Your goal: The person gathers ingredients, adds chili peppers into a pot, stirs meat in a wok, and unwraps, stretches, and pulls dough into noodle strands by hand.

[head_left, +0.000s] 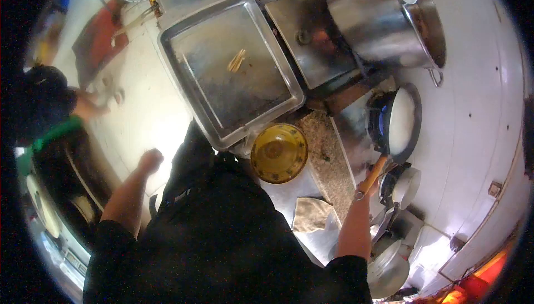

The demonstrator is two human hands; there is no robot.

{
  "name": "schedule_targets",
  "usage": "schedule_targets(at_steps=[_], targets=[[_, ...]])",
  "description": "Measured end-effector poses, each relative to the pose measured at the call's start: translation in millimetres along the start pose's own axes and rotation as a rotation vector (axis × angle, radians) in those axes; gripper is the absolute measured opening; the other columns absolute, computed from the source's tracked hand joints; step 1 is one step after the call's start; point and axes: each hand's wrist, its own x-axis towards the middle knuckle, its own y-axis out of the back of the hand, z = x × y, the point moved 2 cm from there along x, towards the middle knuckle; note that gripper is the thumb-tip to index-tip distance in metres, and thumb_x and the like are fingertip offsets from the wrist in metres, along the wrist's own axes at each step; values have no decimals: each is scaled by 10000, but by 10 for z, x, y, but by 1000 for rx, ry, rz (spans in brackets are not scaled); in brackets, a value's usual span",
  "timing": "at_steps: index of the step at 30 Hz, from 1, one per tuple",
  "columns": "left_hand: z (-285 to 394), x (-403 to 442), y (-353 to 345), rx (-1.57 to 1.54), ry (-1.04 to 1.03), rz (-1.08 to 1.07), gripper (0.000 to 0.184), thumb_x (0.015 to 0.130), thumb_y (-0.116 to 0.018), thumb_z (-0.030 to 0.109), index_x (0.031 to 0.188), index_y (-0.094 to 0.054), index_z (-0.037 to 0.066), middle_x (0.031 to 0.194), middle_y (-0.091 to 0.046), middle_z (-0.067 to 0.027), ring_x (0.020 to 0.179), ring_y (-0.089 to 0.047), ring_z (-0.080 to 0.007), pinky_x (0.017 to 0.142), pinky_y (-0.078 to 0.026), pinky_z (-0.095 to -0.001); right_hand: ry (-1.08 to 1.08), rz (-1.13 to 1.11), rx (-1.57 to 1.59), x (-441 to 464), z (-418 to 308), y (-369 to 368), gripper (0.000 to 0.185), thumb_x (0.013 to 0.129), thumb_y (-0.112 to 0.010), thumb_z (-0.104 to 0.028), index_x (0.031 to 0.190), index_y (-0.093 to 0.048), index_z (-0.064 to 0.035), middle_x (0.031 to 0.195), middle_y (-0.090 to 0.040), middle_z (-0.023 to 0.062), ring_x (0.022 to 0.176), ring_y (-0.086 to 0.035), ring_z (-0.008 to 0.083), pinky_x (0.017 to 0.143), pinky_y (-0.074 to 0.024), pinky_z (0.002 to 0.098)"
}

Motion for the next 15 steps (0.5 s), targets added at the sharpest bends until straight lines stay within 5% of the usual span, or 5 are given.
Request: schedule_targets(at_steps=[3, 5, 7, 9, 15], targets=[[38, 69, 314, -322, 243, 103, 99, 745, -562, 152, 733, -590, 58, 814, -615, -156, 806, -605, -321, 703, -492, -396, -298, 202, 373, -841, 211, 166, 113, 874, -483, -168, 952, -492, -86, 707, -489, 42, 601, -502, 146, 500, -442, 321], [-169, 227, 302, -226, 116, 108, 113, 752, -555, 157, 740, -588, 49, 796, -614, -153, 790, -605, -307, 689, -490, -386, 82, 526, -675, -2090, -85, -913, 64, 880, -456, -156, 871, -466, -93, 707, -468, 10, 591, -474, 123, 465, -393, 322], [-304, 337, 350, -131, -3, 119, 128, 759, -548, 162, 747, -586, 41, 778, -612, -150, 774, -606, -294, 674, -489, -376, 16, 477, -213, -2339, 619, -303, 209, 914, -465, -181, 944, -579, -8, 873, -603, 135, 707, -551, 258, 602, -449, 369], [-399, 409, 419, -318, 16, 137, 169, 779, -537, 180, 769, -577, 16, 742, -597, -131, 713, -593, -240, 630, -480, -366, 185, 404, -548, -2661, 1046, 57, 83, 884, -500, -132, 936, -542, -83, 755, -490, -9, 766, -495, 106, 636, -441, 372], [-659, 340, -91, -343, -12, 307, 92, 750, -551, 102, 784, -579, 21, 723, -582, -86, 644, -565, -175, 578, -476, -342, 459, -99, -1327, -3284, 730, -241, 183, 921, -480, -215, 901, -583, -65, 831, -564, 84, 860, -543, 242, 814, -433, 339]])
